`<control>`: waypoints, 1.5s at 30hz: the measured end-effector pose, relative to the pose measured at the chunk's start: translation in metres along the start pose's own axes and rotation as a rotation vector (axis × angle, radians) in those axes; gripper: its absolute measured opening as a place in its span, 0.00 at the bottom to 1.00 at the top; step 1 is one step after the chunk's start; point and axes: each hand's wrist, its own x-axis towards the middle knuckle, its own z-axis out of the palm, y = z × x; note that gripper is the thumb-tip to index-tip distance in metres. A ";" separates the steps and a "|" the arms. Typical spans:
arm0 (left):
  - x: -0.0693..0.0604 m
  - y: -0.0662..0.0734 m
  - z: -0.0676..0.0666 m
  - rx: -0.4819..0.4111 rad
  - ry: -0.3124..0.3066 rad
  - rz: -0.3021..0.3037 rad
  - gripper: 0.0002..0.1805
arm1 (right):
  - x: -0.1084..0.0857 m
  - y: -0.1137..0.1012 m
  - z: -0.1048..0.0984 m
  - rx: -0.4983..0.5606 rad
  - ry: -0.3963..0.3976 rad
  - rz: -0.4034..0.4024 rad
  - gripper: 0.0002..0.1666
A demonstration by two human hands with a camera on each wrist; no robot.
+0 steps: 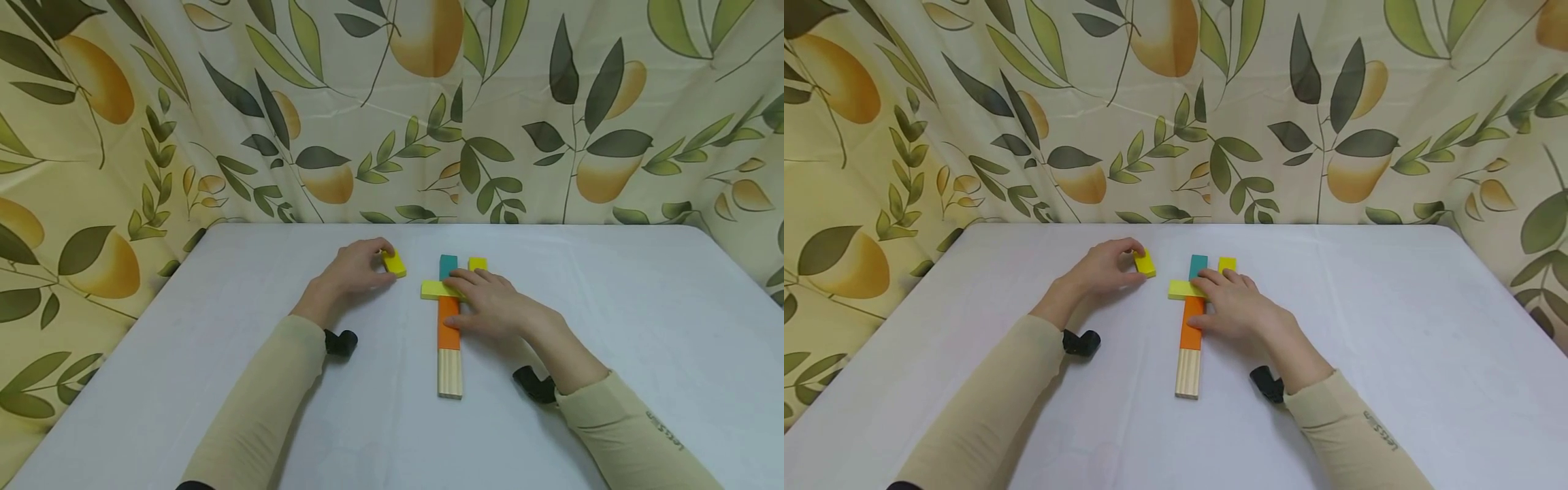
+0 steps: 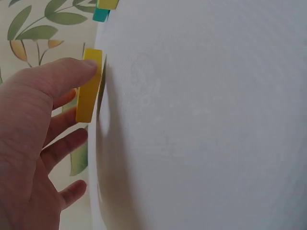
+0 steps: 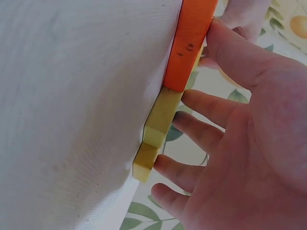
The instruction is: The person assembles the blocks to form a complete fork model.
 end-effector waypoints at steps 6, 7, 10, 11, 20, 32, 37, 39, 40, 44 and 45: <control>0.003 0.007 0.002 -0.001 -0.014 0.014 0.21 | 0.000 0.001 0.001 -0.001 -0.007 -0.003 0.41; 0.003 0.008 0.002 -0.003 -0.017 0.017 0.21 | 0.000 0.002 0.001 0.000 -0.009 -0.003 0.41; 0.005 0.011 0.003 -0.006 -0.023 0.030 0.22 | 0.000 0.002 0.001 -0.003 -0.012 -0.004 0.40; 0.005 0.011 0.003 -0.005 -0.026 0.033 0.22 | 0.000 0.002 0.000 -0.004 -0.012 -0.004 0.41; 0.007 0.021 0.006 -0.013 -0.044 0.020 0.23 | 0.001 0.002 0.000 -0.009 -0.009 -0.005 0.41; 0.013 0.028 0.011 -0.011 -0.085 0.034 0.24 | 0.000 0.003 0.000 -0.005 -0.008 0.003 0.42; 0.014 0.029 0.011 0.024 -0.095 0.045 0.24 | 0.001 0.001 -0.001 -0.009 0.000 -0.004 0.42; 0.014 0.028 0.012 0.026 -0.096 0.046 0.24 | 0.001 0.000 -0.001 -0.010 0.001 -0.006 0.42; 0.014 0.028 0.012 0.023 -0.098 0.046 0.24 | 0.001 0.000 -0.001 -0.011 -0.001 -0.005 0.42; 0.015 0.029 0.013 0.003 -0.105 0.050 0.23 | 0.001 0.001 0.000 -0.019 -0.006 0.004 0.42; 0.015 0.029 0.014 0.002 -0.106 0.051 0.23 | 0.001 0.001 0.000 -0.020 -0.007 0.006 0.42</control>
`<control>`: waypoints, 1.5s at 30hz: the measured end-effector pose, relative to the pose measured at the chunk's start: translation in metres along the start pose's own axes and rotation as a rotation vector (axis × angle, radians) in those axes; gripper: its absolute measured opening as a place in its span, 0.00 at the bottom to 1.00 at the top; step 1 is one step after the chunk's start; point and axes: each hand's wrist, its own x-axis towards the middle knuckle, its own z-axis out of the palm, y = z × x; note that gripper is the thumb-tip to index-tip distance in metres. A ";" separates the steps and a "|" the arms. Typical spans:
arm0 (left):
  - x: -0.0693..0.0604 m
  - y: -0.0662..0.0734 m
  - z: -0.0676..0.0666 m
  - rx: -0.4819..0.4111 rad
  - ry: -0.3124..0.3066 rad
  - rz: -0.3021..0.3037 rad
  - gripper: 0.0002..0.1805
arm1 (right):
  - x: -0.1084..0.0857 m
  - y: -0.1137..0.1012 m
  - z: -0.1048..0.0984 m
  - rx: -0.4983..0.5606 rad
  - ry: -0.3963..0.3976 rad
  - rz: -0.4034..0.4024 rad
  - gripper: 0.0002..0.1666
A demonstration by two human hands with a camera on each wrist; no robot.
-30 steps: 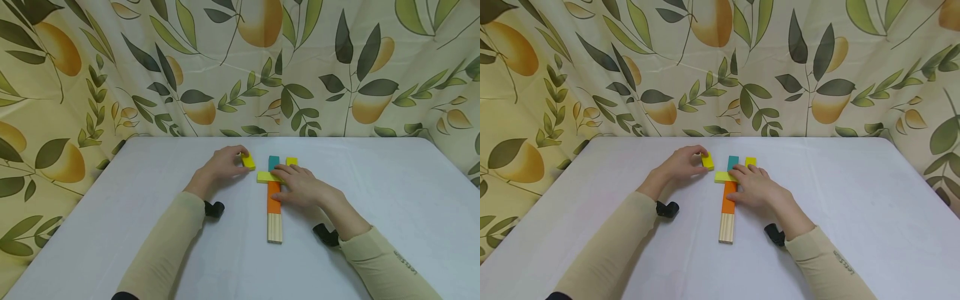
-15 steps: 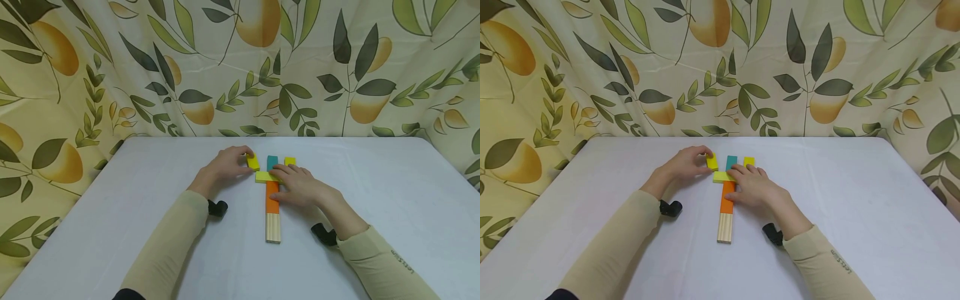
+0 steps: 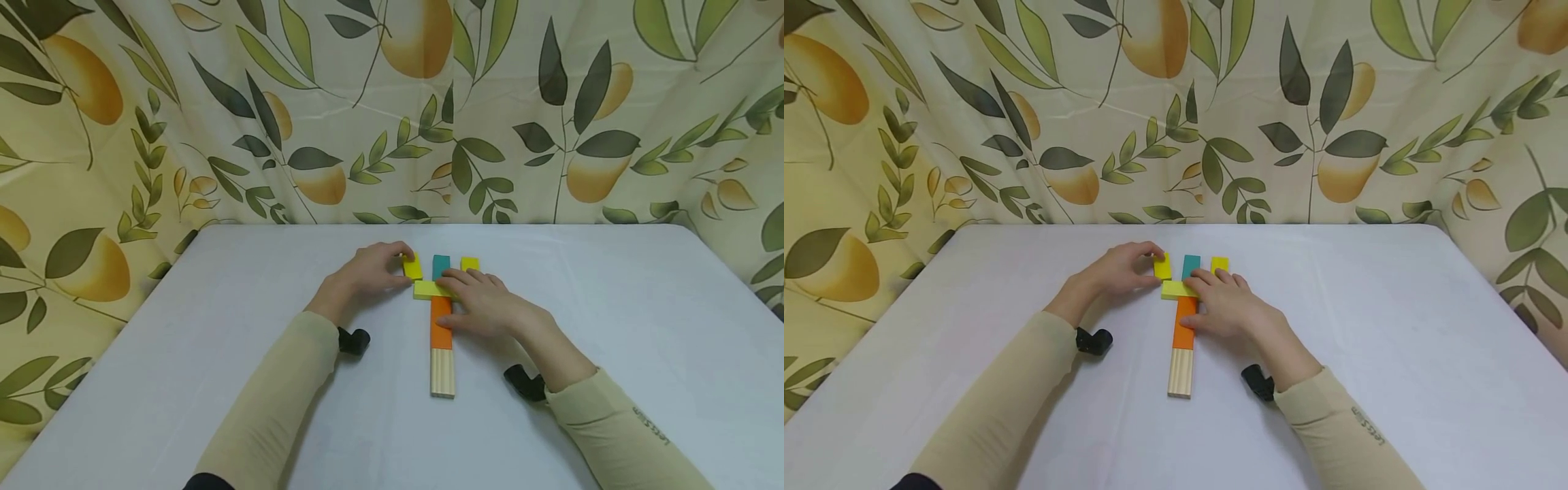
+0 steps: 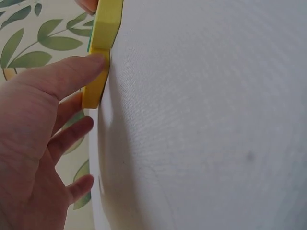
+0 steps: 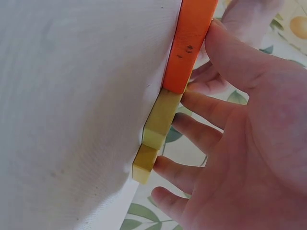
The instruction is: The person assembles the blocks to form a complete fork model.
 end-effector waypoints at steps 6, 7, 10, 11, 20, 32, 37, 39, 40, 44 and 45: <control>0.000 -0.001 0.002 0.003 -0.019 0.002 0.23 | 0.000 0.001 0.002 -0.003 0.000 0.001 0.42; 0.000 -0.001 0.001 0.004 -0.023 0.004 0.23 | 0.000 0.001 0.002 -0.004 0.000 0.001 0.42; -0.002 -0.001 0.000 -0.014 -0.030 0.012 0.23 | 0.000 0.002 0.001 -0.006 0.000 0.004 0.42; -0.003 -0.002 0.000 -0.022 -0.029 0.014 0.23 | 0.001 0.002 0.001 -0.007 0.000 0.004 0.42; -0.003 -0.007 0.001 -0.090 0.025 -0.007 0.22 | 0.001 0.002 0.000 -0.004 -0.004 0.007 0.42; 0.001 -0.002 0.006 -0.083 0.048 -0.030 0.22 | 0.001 0.001 0.000 0.003 -0.014 0.014 0.42; 0.001 -0.001 0.006 -0.078 0.050 -0.028 0.22 | 0.000 0.001 0.000 0.003 -0.017 0.018 0.43; 0.000 -0.001 0.006 -0.082 0.050 -0.029 0.22 | 0.000 0.000 0.000 0.003 -0.018 0.019 0.42; 0.000 -0.001 0.006 -0.085 0.049 -0.031 0.22 | 0.000 0.000 0.000 0.001 -0.018 0.015 0.42; 0.000 -0.001 0.006 -0.090 0.045 -0.039 0.22 | 0.000 -0.001 0.000 0.001 -0.015 0.010 0.41; 0.000 -0.001 0.007 -0.088 0.045 -0.041 0.22 | 0.000 -0.001 0.000 0.000 -0.013 0.007 0.41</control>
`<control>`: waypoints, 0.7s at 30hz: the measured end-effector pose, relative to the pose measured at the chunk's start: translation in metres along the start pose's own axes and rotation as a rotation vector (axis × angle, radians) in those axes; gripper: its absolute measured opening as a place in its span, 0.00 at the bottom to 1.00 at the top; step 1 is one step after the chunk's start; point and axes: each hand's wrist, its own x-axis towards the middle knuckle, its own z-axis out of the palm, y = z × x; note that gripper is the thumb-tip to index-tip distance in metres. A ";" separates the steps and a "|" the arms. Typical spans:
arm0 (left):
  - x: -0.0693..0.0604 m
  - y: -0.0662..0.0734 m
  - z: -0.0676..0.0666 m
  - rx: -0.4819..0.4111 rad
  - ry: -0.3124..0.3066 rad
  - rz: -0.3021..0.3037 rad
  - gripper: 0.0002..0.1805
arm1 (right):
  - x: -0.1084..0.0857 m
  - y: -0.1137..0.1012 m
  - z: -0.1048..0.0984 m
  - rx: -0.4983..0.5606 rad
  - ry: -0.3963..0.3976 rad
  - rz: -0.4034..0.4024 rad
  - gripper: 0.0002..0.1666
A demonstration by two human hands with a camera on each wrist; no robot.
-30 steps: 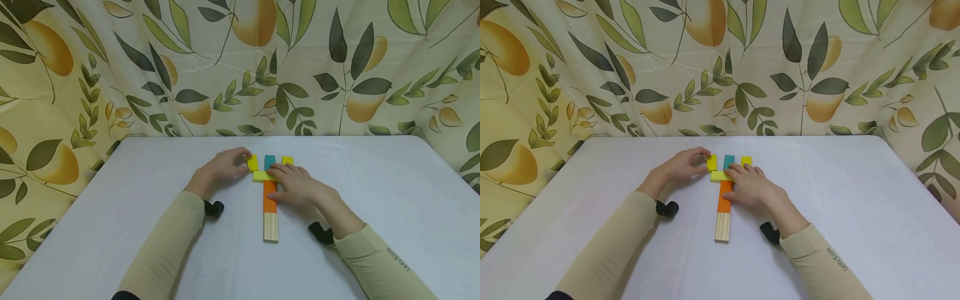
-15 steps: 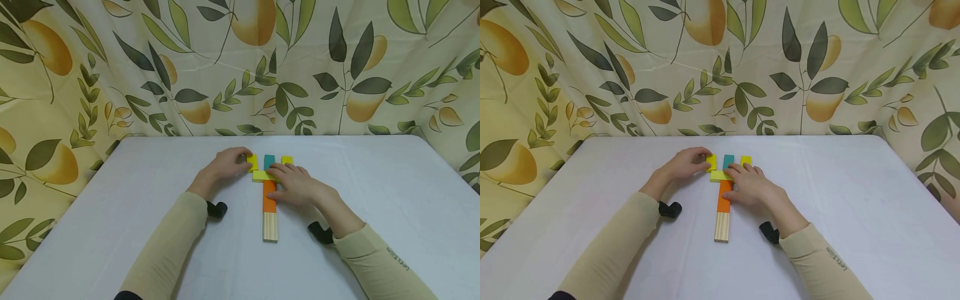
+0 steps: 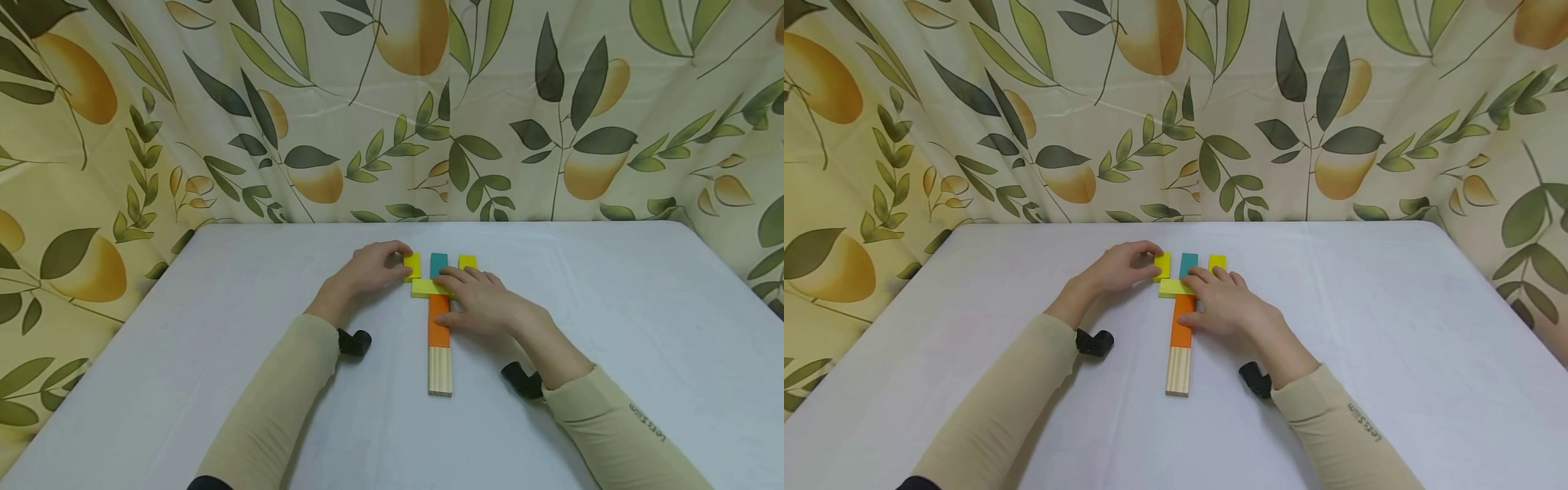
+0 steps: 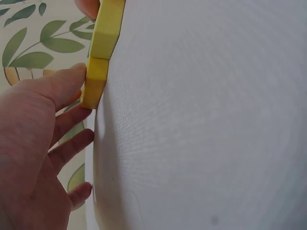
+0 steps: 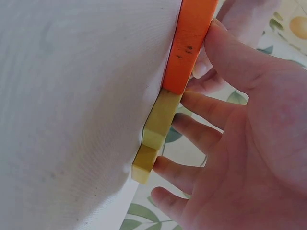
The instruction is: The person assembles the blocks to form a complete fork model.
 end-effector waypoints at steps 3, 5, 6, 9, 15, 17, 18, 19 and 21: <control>0.000 0.000 0.000 0.001 -0.002 0.002 0.22 | 0.000 0.000 0.000 0.000 0.001 0.002 0.41; 0.000 0.000 0.000 0.002 -0.002 0.004 0.22 | 0.000 0.000 0.001 0.000 0.001 0.003 0.41; 0.000 0.000 0.000 0.001 -0.003 0.004 0.22 | 0.000 0.000 0.001 0.000 0.001 0.004 0.41; 0.000 0.000 0.000 0.003 -0.005 0.004 0.21 | 0.000 0.000 0.001 0.003 0.001 0.007 0.41; 0.000 0.001 -0.001 0.020 -0.012 0.001 0.22 | 0.000 0.000 0.001 0.006 0.002 0.007 0.41; 0.000 0.001 -0.001 0.026 -0.015 0.000 0.22 | 0.000 0.000 0.001 0.004 0.003 0.006 0.41; 0.000 0.001 -0.001 0.028 -0.016 0.000 0.22 | 0.000 0.000 0.001 0.003 0.003 0.005 0.41; 0.000 0.001 -0.001 0.029 -0.017 0.000 0.22 | 0.000 0.000 0.001 0.003 0.003 0.005 0.41; 0.000 0.000 -0.001 0.030 -0.017 0.002 0.22 | 0.000 0.000 0.000 0.003 0.003 0.006 0.41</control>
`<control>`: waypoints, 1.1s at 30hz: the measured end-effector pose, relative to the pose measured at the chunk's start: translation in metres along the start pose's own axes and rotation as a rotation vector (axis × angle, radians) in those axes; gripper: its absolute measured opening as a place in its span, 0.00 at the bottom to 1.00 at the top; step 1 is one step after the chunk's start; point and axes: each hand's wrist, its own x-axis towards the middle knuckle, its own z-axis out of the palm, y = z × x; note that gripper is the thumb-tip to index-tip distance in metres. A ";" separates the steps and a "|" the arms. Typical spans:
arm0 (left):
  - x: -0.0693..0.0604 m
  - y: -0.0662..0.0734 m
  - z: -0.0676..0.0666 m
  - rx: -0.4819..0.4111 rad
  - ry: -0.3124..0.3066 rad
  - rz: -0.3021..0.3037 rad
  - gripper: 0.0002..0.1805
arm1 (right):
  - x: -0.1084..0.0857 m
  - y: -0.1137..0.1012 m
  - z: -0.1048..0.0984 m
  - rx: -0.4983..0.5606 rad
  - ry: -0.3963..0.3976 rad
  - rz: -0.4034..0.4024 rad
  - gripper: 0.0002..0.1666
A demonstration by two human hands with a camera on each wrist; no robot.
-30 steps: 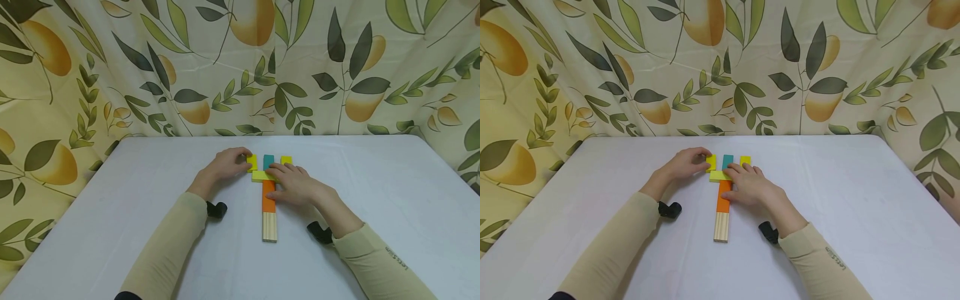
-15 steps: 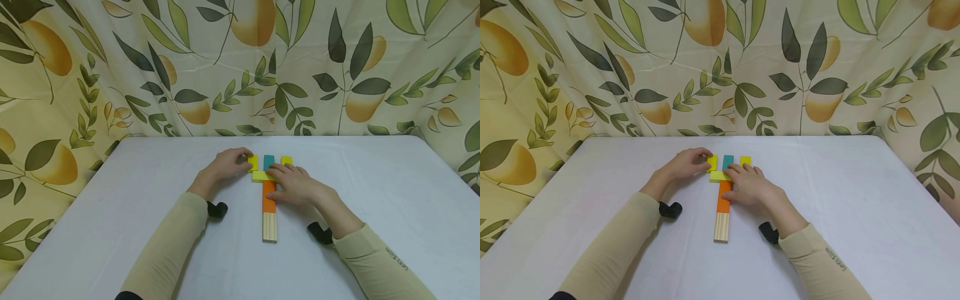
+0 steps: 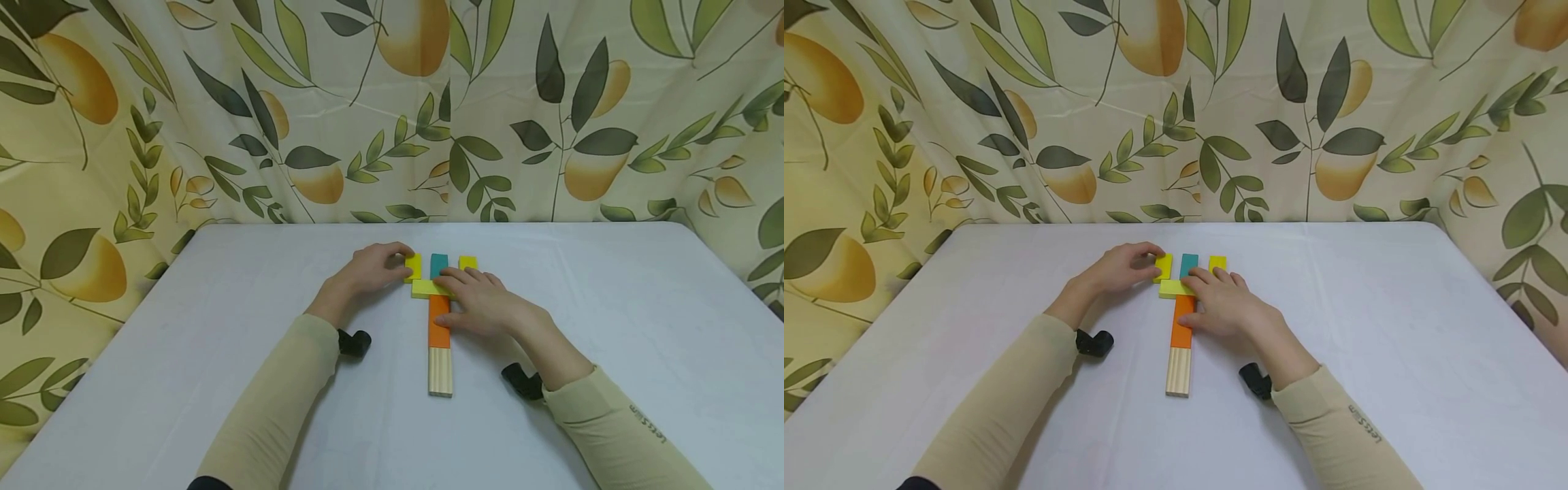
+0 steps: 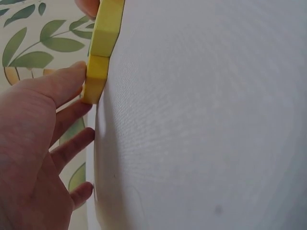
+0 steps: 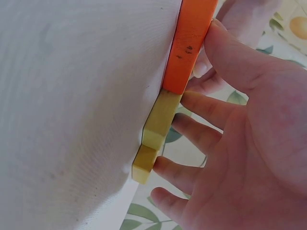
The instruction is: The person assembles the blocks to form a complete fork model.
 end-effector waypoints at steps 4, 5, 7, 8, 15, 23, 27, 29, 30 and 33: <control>0.000 -0.001 0.000 0.006 -0.002 0.006 0.22 | 0.000 0.000 0.000 0.001 0.002 -0.001 0.41; 0.000 -0.001 0.000 0.008 -0.003 0.006 0.22 | 0.000 0.000 0.000 0.000 0.003 -0.001 0.41; 0.000 0.000 0.000 0.008 -0.004 0.005 0.22 | 0.000 0.000 -0.001 -0.001 0.004 -0.002 0.41; 0.000 0.000 0.000 0.007 -0.005 0.004 0.22 | 0.000 0.000 -0.001 -0.001 0.005 -0.002 0.41; 0.000 0.001 0.000 0.000 -0.011 -0.002 0.22 | 0.000 -0.001 -0.001 -0.004 0.000 0.000 0.41; 0.000 0.000 0.001 0.014 -0.006 0.004 0.22 | 0.000 -0.001 0.000 -0.004 -0.002 -0.002 0.41; -0.001 0.000 0.000 0.016 -0.008 0.000 0.22 | 0.000 0.000 -0.001 -0.005 -0.005 0.001 0.41; -0.001 0.000 0.000 0.018 -0.010 -0.001 0.22 | 0.000 0.000 -0.001 -0.004 -0.006 0.002 0.42; -0.001 0.000 0.000 0.019 -0.011 -0.001 0.22 | 0.000 0.000 -0.001 -0.004 -0.006 0.004 0.42; -0.001 0.000 0.001 0.024 -0.012 0.000 0.22 | 0.000 0.000 0.000 -0.004 -0.003 0.003 0.42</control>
